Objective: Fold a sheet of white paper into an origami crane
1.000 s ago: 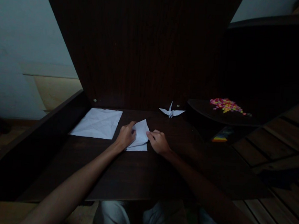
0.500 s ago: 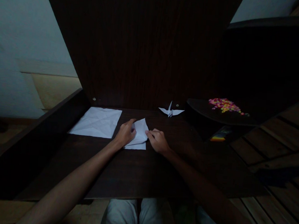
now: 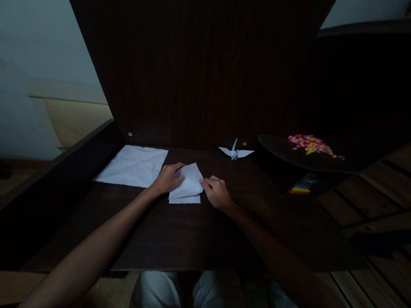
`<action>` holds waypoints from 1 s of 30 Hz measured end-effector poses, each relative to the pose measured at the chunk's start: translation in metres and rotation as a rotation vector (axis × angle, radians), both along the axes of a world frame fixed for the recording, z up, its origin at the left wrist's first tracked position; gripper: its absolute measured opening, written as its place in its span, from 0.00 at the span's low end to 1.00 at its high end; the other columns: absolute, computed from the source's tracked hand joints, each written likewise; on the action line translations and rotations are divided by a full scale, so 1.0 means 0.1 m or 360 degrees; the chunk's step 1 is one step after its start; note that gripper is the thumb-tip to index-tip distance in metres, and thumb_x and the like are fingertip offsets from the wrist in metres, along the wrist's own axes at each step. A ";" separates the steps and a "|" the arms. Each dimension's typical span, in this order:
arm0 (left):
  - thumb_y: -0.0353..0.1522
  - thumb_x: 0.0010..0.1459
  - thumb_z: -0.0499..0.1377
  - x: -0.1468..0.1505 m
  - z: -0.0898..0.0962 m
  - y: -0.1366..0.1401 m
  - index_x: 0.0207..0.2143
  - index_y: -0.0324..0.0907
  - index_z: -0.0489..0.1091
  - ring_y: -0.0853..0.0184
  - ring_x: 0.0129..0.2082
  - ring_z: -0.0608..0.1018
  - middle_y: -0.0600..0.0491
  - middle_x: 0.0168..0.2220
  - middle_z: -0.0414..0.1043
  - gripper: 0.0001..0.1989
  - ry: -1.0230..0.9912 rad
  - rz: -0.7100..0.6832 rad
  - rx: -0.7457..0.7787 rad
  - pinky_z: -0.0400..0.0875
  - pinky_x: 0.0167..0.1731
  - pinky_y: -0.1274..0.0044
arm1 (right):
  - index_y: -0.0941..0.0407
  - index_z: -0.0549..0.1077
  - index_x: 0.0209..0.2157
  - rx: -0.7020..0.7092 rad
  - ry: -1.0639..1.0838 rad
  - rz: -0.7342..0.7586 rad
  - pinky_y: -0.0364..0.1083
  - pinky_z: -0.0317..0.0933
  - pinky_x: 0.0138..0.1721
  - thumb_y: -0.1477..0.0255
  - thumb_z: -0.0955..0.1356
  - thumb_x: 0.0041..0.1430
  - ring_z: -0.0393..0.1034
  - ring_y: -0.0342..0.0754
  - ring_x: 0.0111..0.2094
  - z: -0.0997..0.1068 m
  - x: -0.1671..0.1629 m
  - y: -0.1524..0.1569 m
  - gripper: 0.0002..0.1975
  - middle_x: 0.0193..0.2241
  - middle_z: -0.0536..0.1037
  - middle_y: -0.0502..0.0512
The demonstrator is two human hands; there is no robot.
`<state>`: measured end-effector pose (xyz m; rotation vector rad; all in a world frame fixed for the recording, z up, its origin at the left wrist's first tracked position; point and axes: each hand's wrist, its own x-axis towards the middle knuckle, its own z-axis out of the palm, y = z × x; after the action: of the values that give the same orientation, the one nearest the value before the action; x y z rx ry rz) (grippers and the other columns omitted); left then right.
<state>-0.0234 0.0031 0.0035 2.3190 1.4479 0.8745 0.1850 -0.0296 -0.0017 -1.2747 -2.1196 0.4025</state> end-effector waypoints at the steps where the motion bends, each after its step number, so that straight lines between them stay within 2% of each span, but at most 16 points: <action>1: 0.29 0.51 0.57 0.00 0.00 0.00 0.46 0.39 0.70 0.62 0.39 0.77 0.49 0.42 0.76 0.18 0.0015 0.0000 -0.0001 0.70 0.43 0.73 | 0.56 0.68 0.20 0.0008 -0.0003 0.0011 0.42 0.55 0.32 0.65 0.59 0.64 0.63 0.43 0.26 0.00 0.00 0.00 0.21 0.21 0.67 0.50; 7: 0.27 0.51 0.55 0.05 -0.03 -0.03 0.44 0.39 0.70 0.62 0.39 0.77 0.49 0.39 0.76 0.16 0.0086 -0.0047 0.0072 0.70 0.43 0.74 | 0.56 0.66 0.19 0.0052 -0.0011 0.0072 0.43 0.54 0.32 0.66 0.60 0.64 0.62 0.43 0.26 0.00 -0.01 -0.03 0.20 0.20 0.67 0.50; 14: 0.24 0.47 0.55 0.03 0.00 -0.02 0.52 0.39 0.63 0.62 0.47 0.75 0.47 0.48 0.72 0.26 0.0008 -0.0038 -0.0022 0.68 0.48 0.73 | 0.57 0.66 0.19 0.0060 -0.0030 0.0047 0.43 0.54 0.32 0.67 0.59 0.64 0.62 0.43 0.26 -0.01 -0.01 -0.01 0.20 0.20 0.66 0.49; 20: 0.30 0.52 0.56 0.00 0.00 0.01 0.51 0.38 0.65 0.59 0.44 0.75 0.45 0.45 0.73 0.22 0.0145 0.0007 -0.0047 0.67 0.48 0.69 | 0.57 0.67 0.20 0.0055 -0.0020 0.0037 0.43 0.54 0.32 0.67 0.60 0.64 0.62 0.43 0.26 0.00 0.00 -0.02 0.19 0.20 0.67 0.50; 25: 0.34 0.54 0.56 0.00 -0.02 0.03 0.50 0.38 0.66 0.60 0.44 0.75 0.46 0.45 0.73 0.20 0.0087 -0.0014 -0.0081 0.68 0.46 0.70 | 0.57 0.68 0.20 0.0064 -0.0032 0.0046 0.43 0.55 0.32 0.67 0.59 0.64 0.63 0.44 0.27 0.00 0.00 -0.01 0.19 0.21 0.68 0.51; 27: 0.34 0.53 0.57 0.00 -0.02 0.03 0.49 0.39 0.66 0.60 0.43 0.76 0.47 0.45 0.74 0.20 0.0058 0.0001 -0.0118 0.69 0.45 0.71 | 0.57 0.71 0.25 0.0043 -0.0028 0.0045 0.43 0.56 0.33 0.66 0.60 0.64 0.64 0.44 0.29 -0.01 0.01 0.00 0.17 0.24 0.70 0.52; 29: 0.33 0.52 0.58 0.01 -0.01 0.03 0.48 0.39 0.67 0.60 0.41 0.77 0.47 0.43 0.74 0.19 0.0070 0.0021 -0.0144 0.69 0.43 0.72 | 0.57 0.73 0.39 0.0012 0.0030 0.0073 0.43 0.58 0.34 0.66 0.60 0.63 0.66 0.45 0.30 0.00 0.04 0.00 0.13 0.28 0.73 0.53; 30: 0.33 0.51 0.59 0.01 0.00 0.02 0.47 0.39 0.67 0.60 0.40 0.77 0.47 0.42 0.75 0.19 0.0085 0.0025 -0.0153 0.70 0.43 0.72 | 0.57 0.69 0.48 0.0001 0.0075 0.0098 0.43 0.59 0.35 0.66 0.61 0.63 0.67 0.45 0.31 0.00 0.05 0.00 0.15 0.31 0.74 0.53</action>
<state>-0.0223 0.0055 0.0036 2.2799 1.4971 0.7352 0.1900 -0.0298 -0.0016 -1.1902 -2.1229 0.4541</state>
